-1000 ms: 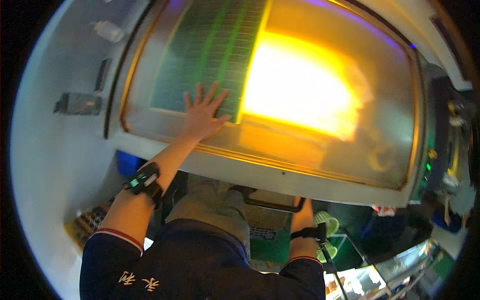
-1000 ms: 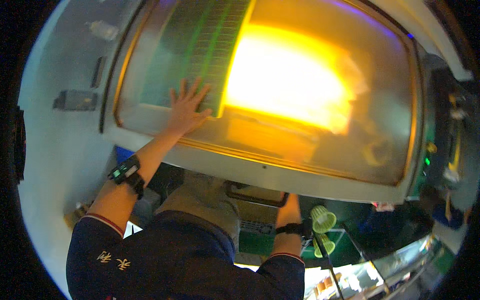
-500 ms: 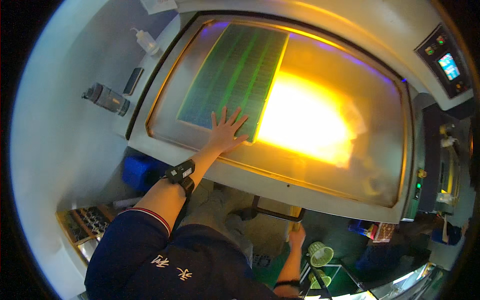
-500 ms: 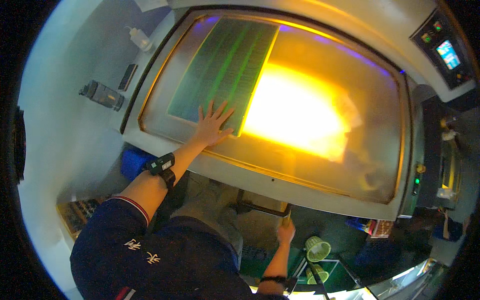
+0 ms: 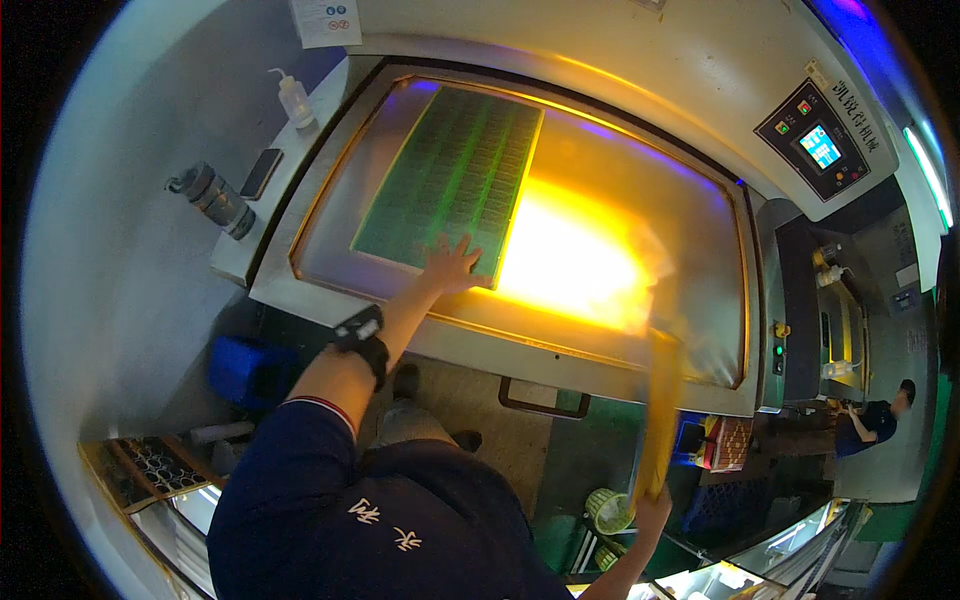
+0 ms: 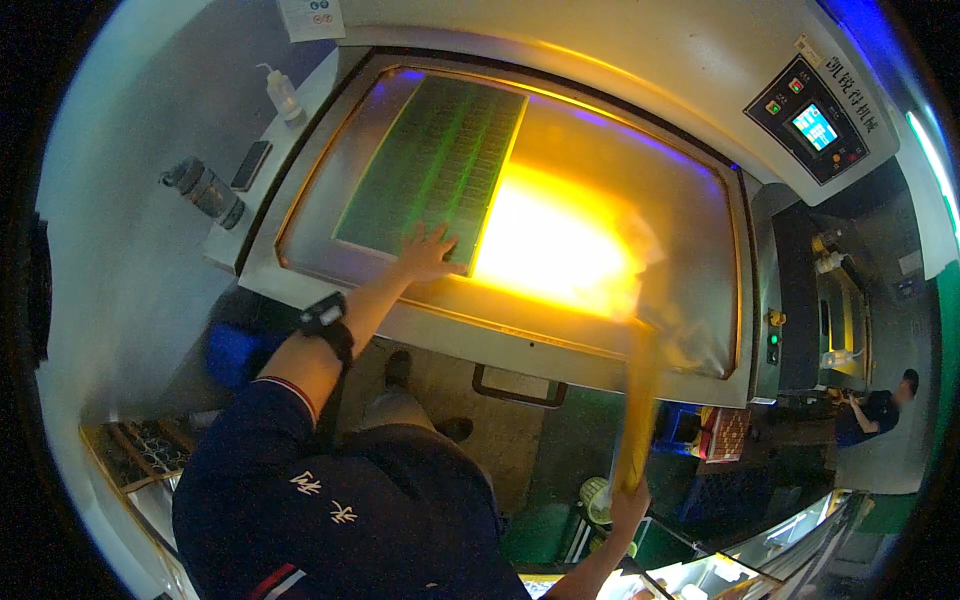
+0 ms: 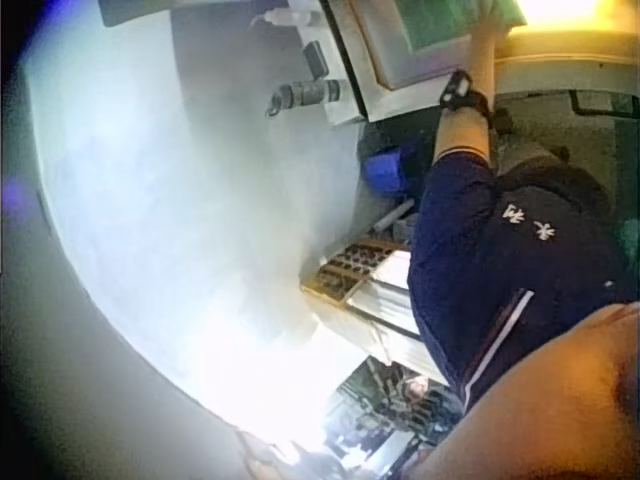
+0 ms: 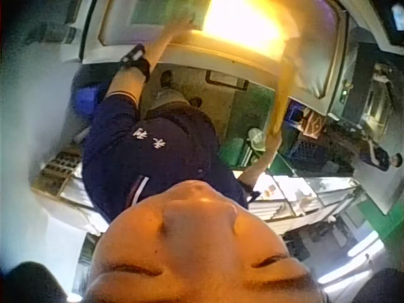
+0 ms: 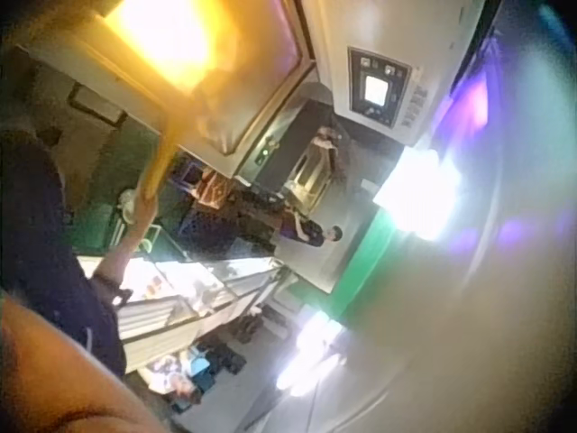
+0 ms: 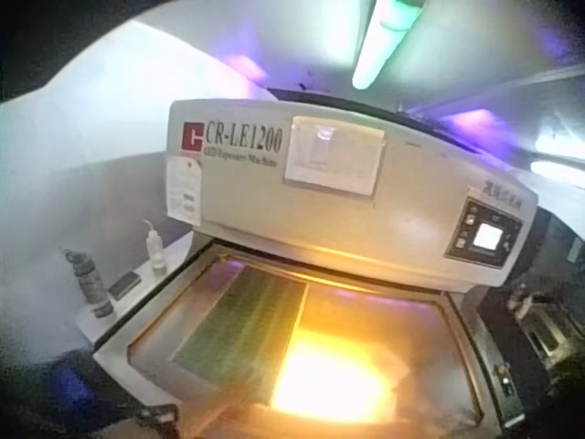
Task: The recorder is loading green circuit boards into an exposure machine, closing the lid for the process, and unloading them once complete.
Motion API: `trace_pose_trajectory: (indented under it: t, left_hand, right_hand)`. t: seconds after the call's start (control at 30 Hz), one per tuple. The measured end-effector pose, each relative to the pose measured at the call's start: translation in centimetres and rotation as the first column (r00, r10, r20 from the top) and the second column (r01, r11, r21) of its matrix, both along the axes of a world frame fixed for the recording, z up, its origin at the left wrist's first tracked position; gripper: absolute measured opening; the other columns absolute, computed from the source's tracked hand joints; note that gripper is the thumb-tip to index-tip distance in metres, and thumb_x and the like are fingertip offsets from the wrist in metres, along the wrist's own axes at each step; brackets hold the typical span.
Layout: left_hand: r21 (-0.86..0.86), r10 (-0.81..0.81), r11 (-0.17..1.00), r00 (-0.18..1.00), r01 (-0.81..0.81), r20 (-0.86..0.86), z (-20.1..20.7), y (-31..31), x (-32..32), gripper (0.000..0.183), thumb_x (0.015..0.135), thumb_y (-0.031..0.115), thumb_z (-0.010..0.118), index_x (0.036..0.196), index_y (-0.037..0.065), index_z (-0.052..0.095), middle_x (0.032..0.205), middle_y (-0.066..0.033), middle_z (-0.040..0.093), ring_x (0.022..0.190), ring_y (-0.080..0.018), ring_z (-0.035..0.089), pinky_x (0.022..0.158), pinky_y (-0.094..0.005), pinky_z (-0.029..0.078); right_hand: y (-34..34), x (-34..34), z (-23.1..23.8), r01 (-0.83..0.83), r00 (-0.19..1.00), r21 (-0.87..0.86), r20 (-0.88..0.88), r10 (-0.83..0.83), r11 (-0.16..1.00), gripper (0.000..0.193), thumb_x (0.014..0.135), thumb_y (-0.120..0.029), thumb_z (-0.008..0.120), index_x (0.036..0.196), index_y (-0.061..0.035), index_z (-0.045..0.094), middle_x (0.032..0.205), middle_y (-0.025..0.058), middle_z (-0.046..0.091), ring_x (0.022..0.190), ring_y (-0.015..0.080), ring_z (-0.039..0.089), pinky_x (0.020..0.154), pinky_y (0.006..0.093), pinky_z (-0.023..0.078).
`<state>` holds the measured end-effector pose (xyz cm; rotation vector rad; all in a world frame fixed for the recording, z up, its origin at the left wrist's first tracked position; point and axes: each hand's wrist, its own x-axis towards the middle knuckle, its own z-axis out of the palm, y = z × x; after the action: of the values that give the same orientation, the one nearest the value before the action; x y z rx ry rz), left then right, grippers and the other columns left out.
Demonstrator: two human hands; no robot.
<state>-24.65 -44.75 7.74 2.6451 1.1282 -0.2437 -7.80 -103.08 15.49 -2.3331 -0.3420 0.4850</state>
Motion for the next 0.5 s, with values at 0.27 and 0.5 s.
trace_pose_trajectory:
  t: [0.27,0.5]
  left_hand:
    - [-0.588,-0.409,0.760,0.907,0.278,-0.099,13.1,-5.1,-9.7,0.091,0.080,0.035,0.073,0.152,0.008,0.023,0.156,-0.0159,0.026,0.140,-0.0374,0.033,0.115,-0.0487,0.027]
    - [0.107,-0.339,0.914,0.882,0.391,-0.329,2.8,3.8,-17.6,0.071,0.083,0.016,0.065,0.148,0.014,0.034,0.149,-0.0097,0.040,0.126,-0.0411,0.047,0.099,-0.0621,0.037]
  right_hand:
    - [30.4,-1.6,4.9,-0.777,0.303,-0.508,0.216,0.928,0.372,0.047,0.082,-0.009,0.059,0.127,-0.0226,0.058,0.112,0.0090,0.068,0.095,0.0306,0.066,0.080,0.0437,0.053]
    - [40.6,-6.5,-7.6,-0.842,0.229,-0.390,0.364,0.903,0.372,0.056,0.083,-0.006,0.055,0.138,-0.0143,0.047,0.141,0.0112,0.050,0.130,0.0281,0.048,0.108,0.0479,0.038]
